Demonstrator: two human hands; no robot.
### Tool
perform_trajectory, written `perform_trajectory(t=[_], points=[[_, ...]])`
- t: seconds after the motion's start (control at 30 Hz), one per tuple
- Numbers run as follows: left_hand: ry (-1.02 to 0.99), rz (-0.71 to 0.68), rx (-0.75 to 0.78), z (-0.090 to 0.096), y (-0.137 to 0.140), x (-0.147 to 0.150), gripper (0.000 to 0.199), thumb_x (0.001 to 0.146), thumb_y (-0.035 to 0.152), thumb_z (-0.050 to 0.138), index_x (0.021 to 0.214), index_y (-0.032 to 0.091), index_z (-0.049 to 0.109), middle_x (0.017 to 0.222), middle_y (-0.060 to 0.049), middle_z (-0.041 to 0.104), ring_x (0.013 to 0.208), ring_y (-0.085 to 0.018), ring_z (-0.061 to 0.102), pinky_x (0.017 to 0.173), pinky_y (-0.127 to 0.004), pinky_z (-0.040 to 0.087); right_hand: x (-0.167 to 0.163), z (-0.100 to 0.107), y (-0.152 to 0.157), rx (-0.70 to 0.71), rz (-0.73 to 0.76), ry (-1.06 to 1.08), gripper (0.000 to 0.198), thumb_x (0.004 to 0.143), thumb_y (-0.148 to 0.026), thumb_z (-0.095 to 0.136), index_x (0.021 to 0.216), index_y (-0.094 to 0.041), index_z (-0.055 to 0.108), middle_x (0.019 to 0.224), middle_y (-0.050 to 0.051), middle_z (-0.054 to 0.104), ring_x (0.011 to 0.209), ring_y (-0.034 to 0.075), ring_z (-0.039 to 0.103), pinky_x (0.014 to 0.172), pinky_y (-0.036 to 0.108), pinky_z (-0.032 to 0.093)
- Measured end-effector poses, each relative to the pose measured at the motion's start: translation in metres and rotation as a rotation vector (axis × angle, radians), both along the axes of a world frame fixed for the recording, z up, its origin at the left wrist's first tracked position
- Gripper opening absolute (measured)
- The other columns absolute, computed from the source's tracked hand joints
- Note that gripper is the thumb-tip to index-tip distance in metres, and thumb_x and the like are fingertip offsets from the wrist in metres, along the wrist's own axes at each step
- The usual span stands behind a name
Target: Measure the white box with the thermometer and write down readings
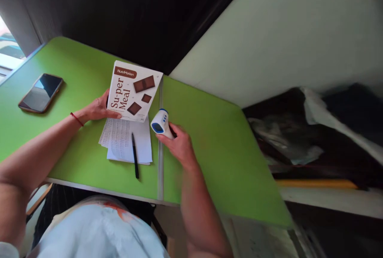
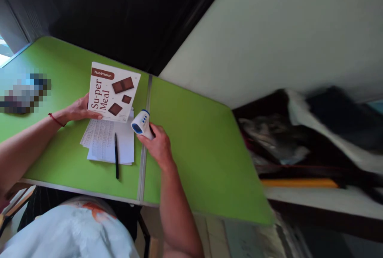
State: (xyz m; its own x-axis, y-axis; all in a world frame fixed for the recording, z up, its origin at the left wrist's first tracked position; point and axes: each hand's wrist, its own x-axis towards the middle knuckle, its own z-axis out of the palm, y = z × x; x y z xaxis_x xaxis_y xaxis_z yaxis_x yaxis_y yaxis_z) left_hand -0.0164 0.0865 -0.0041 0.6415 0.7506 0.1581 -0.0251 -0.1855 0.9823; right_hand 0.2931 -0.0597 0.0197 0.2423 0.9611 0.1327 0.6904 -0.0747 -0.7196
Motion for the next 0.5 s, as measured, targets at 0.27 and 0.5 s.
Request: perform_trajectory(t=[0.27, 0.5], points=[[0.056, 0.011, 0.02, 0.009, -0.003, 0.0, 0.094, 0.064, 0.042, 0.096, 0.142, 0.022, 0.05, 0.134, -0.015, 0.071, 0.126, -0.039, 0.068, 0.103, -0.058, 0.059, -0.022, -0.036, -0.004, -0.131, -0.121, -0.34, 0.043, 0.08, -0.044, 0.076, 0.116, -0.021, 0.076, 0.105, 0.013, 0.075, 0.093, 0.03, 0.071, 0.075, 0.038, 0.053], [0.143, 0.087, 0.128, 0.007, 0.001, -0.004, 0.103, 0.062, 0.056, 0.094, 0.148, 0.024, 0.048, 0.132, -0.013, 0.072, 0.118, -0.034, 0.071, 0.1, -0.057, 0.059, -0.023, -0.035, -0.008, -0.095, -0.095, -0.417, 0.043, 0.084, -0.045, 0.075, 0.119, -0.02, 0.073, 0.104, 0.014, 0.074, 0.093, 0.031, 0.071, 0.074, 0.04, 0.055]])
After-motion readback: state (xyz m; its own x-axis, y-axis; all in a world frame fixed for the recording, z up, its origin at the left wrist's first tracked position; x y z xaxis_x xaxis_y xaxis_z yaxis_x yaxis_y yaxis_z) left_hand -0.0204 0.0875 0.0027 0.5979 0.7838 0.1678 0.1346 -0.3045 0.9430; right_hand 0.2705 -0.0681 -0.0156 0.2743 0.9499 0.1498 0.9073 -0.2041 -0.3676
